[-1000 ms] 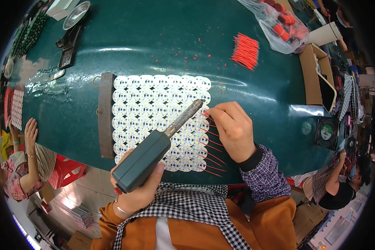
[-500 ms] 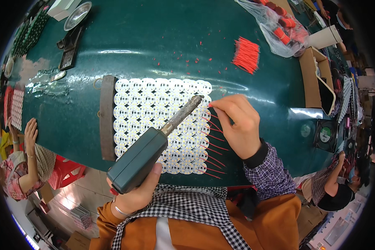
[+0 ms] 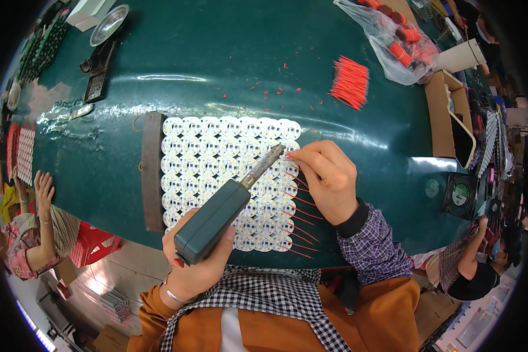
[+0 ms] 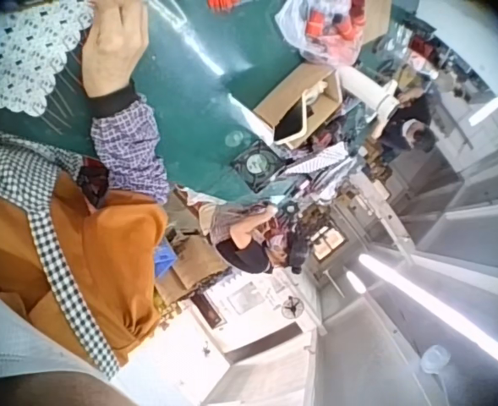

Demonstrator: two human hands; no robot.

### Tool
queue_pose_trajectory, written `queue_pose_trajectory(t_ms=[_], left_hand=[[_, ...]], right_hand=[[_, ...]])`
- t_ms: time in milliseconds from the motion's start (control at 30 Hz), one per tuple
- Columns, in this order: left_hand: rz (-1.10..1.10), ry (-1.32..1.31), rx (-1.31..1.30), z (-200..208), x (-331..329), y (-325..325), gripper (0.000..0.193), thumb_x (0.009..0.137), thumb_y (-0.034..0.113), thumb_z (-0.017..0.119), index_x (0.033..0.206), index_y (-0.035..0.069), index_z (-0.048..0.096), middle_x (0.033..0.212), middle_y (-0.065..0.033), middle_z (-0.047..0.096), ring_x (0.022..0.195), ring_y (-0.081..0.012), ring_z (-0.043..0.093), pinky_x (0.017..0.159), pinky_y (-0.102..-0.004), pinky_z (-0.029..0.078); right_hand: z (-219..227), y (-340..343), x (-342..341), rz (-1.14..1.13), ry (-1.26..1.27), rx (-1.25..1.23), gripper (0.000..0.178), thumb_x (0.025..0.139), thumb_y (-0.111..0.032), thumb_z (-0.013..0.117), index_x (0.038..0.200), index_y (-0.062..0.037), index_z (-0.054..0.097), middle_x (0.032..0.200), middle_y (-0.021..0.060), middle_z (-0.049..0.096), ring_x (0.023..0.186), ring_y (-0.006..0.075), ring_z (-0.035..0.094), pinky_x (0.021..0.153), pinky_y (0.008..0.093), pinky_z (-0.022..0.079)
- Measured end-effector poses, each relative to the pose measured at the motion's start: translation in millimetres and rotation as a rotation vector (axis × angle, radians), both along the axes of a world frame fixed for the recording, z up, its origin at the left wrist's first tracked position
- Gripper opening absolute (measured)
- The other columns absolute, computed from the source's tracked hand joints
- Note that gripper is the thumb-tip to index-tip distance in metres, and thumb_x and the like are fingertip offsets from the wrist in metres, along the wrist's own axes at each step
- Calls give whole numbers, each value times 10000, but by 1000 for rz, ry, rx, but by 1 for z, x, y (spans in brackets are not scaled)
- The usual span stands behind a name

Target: The person solders wires onto LED circuit boards using a soldering tool, positioning the wires by hand and attaching them to the contact points on each board.

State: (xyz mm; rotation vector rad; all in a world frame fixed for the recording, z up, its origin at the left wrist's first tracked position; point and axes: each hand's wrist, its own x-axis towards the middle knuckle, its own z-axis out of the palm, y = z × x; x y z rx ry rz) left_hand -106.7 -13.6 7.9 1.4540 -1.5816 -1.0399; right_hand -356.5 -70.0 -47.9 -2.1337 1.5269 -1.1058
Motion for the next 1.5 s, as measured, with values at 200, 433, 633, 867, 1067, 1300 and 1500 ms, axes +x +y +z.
queue_pose_trajectory(t_ms=[200, 433, 633, 867, 1067, 1300, 1500], left_hand=[[-15, 25, -20, -5, -2, -2, 172, 791, -10, 761, 952, -43, 711, 832, -93, 668, 649, -140, 609, 582, -268, 469], [-4, 39, 55, -4, -4, -2, 165, 801, 8, 770, 948, -31, 707, 824, -64, 665, 662, -101, 595, 593, -254, 467], [-17, -2, 8, -6, -3, -1, 153, 806, 16, 773, 934, -26, 702, 791, -56, 640, 636, -101, 573, 573, -258, 449], [-47, -85, -59, -2, 0, 0, 169, 782, 11, 781, 935, -28, 720, 793, -87, 648, 613, -166, 597, 565, -281, 474], [25, -16, -17, -1, 5, 5, 198, 786, 2, 770, 978, -33, 734, 864, -120, 683, 679, -200, 655, 609, -285, 517], [-8, -11, 26, 6, -2, -1, 201, 792, -17, 765, 987, -43, 721, 893, -116, 689, 693, -162, 644, 610, -272, 505], [-26, 5, -17, -4, -3, -2, 164, 794, -28, 761, 949, -38, 711, 852, -88, 674, 661, -132, 608, 584, -266, 477]], right_hand=[[0, 0, 0, 2, 13, -12, 197, 762, 92, 755, 925, -11, 720, 865, 93, 670, 778, 258, 665, 664, 348, 541], [-4, -1, -1, 10, 8, -27, 223, 735, 78, 729, 931, -26, 706, 854, 70, 625, 778, 251, 627, 659, 362, 525], [-3, 0, -1, 18, 28, -28, 227, 734, 82, 721, 932, -29, 699, 856, 68, 620, 784, 251, 627, 660, 361, 526], [-2, 0, -1, 24, 39, -25, 225, 740, 81, 709, 936, -31, 699, 859, 70, 616, 797, 251, 629, 666, 361, 533], [1, 0, 2, 25, 50, -10, 230, 748, 78, 708, 952, -26, 695, 880, 78, 617, 812, 259, 636, 675, 366, 536], [4, 3, 1, 20, 40, 29, 214, 771, 108, 729, 955, 2, 696, 893, 106, 647, 804, 277, 651, 682, 362, 531], [4, 3, 0, 23, 55, 10, 227, 771, 108, 729, 969, -3, 706, 887, 107, 654, 804, 274, 659, 679, 360, 537]])
